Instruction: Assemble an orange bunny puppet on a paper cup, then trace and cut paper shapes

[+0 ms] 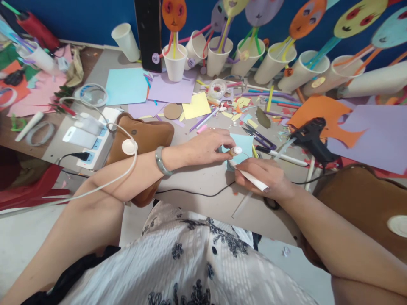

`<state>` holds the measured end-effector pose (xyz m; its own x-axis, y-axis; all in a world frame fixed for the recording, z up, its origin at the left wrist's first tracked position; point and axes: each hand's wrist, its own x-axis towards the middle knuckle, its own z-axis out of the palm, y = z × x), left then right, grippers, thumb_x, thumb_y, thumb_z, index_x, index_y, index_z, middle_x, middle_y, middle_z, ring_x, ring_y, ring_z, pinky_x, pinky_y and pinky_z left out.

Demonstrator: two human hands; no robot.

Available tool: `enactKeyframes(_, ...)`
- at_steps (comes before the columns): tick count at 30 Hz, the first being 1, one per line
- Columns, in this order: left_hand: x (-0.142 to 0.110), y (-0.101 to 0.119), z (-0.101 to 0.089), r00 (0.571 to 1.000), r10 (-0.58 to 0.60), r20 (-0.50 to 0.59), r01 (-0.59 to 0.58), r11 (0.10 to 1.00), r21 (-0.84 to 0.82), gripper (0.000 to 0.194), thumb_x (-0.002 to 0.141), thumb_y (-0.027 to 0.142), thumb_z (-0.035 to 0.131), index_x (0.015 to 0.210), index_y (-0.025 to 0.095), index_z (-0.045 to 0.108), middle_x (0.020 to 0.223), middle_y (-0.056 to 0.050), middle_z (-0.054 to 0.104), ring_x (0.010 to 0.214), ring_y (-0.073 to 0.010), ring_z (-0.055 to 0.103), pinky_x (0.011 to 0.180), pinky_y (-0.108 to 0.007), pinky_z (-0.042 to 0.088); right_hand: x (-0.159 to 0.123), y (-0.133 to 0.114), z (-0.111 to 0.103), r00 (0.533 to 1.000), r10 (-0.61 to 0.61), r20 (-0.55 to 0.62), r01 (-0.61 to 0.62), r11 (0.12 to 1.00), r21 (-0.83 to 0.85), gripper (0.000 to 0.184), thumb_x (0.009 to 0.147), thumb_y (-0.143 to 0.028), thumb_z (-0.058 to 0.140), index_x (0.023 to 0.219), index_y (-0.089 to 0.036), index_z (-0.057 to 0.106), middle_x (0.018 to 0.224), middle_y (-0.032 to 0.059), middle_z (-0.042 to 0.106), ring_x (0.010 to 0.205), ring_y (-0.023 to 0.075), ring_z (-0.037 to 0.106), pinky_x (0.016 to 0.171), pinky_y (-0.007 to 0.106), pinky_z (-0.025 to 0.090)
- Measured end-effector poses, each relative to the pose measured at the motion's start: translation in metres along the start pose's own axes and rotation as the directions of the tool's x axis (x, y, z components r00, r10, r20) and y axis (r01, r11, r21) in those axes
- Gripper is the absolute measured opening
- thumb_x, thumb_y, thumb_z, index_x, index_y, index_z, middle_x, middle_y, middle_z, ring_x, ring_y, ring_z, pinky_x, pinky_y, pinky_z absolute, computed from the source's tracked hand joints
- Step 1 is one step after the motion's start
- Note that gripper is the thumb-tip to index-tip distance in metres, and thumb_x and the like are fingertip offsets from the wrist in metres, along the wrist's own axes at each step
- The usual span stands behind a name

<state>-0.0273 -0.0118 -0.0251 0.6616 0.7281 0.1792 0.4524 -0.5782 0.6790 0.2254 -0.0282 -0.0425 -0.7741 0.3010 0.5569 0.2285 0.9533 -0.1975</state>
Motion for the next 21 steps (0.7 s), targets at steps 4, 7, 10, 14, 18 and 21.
enactKeyframes(4, 0.000, 0.000, 0.000, 1.000, -0.001, 0.003, 0.001, 1.000, -0.006, 0.012, 0.099, 0.030, 0.071, 0.099, 0.019, 0.075, 0.099, -0.007, 0.074, 0.097, -0.0228, 0.067, 0.090, -0.036, 0.050, -0.001, -0.001, -0.001, 0.999, 0.031, -0.009, -0.031, 0.999, -0.005, 0.015, 0.095, -0.010, 0.065, 0.098, -0.023, 0.059, 0.075, -0.0011, 0.070, 0.061, 0.0145, 0.066, 0.057, 0.026, 0.051)
enactKeyframes(7, 0.000, -0.001, 0.000, 1.000, 0.000, 0.006, 0.000, 1.000, -0.003, 0.013, 0.100, 0.031, 0.070, 0.099, 0.019, 0.075, 0.099, -0.007, 0.074, 0.097, -0.0230, 0.066, 0.089, -0.036, 0.050, -0.001, 0.000, -0.003, 0.998, 0.062, -0.008, -0.063, 0.998, -0.017, 0.015, 0.095, -0.010, 0.065, 0.096, -0.024, 0.061, 0.075, -0.0012, 0.072, 0.061, 0.0139, 0.068, 0.057, 0.025, 0.050)
enactKeyframes(10, 0.001, -0.001, 0.000, 1.000, -0.004, 0.012, 0.004, 1.000, 0.008, 0.014, 0.100, 0.031, 0.069, 0.101, 0.019, 0.075, 0.101, -0.008, 0.074, 0.097, -0.0230, 0.066, 0.089, -0.036, 0.050, 0.001, 0.002, -0.003, 0.996, 0.083, -0.040, -0.084, 0.996, -0.037, 0.010, 0.095, -0.014, 0.064, 0.095, -0.024, 0.062, 0.072, -0.0013, 0.071, 0.057, 0.0133, 0.066, 0.053, 0.024, 0.049)
enactKeyframes(14, 0.002, -0.001, 0.000, 1.000, -0.015, 0.023, 0.014, 1.000, 0.026, 0.016, 0.100, 0.032, 0.068, 0.104, 0.019, 0.077, 0.102, -0.008, 0.074, 0.098, -0.0228, 0.066, 0.089, -0.035, 0.049, 0.003, 0.004, -0.006, 0.975, 0.179, -0.128, -0.186, 0.982, -0.044, 0.006, 0.094, -0.021, 0.066, 0.089, -0.024, 0.064, 0.069, 0.0017, 0.073, 0.054, 0.0161, 0.067, 0.048, 0.026, 0.046)
enactKeyframes(18, 0.003, 0.001, -0.002, 0.999, -0.041, 0.026, 0.039, 0.997, 0.065, 0.018, 0.100, 0.033, 0.068, 0.106, 0.020, 0.079, 0.103, -0.008, 0.072, 0.096, -0.0223, 0.065, 0.088, -0.034, 0.049, 0.011, 0.007, -0.012, 0.774, 0.626, -0.092, -0.605, 0.775, 0.182, 0.009, 0.087, -0.032, 0.070, 0.082, -0.025, 0.066, 0.065, 0.0037, 0.073, 0.052, 0.0215, 0.067, 0.048, 0.032, 0.046)
enactKeyframes(21, 0.003, 0.003, -0.004, 0.997, -0.067, 0.033, 0.064, 0.994, 0.088, 0.020, 0.099, 0.033, 0.070, 0.109, 0.020, 0.081, 0.099, -0.007, 0.071, 0.093, -0.0217, 0.065, 0.088, -0.034, 0.048, 0.022, 0.013, -0.013, 0.471, 0.879, 0.075, -0.804, 0.392, 0.447, 0.017, 0.078, -0.035, 0.077, 0.080, -0.025, 0.063, 0.051, -0.0002, 0.064, 0.046, 0.0214, 0.062, 0.046, 0.032, 0.045)
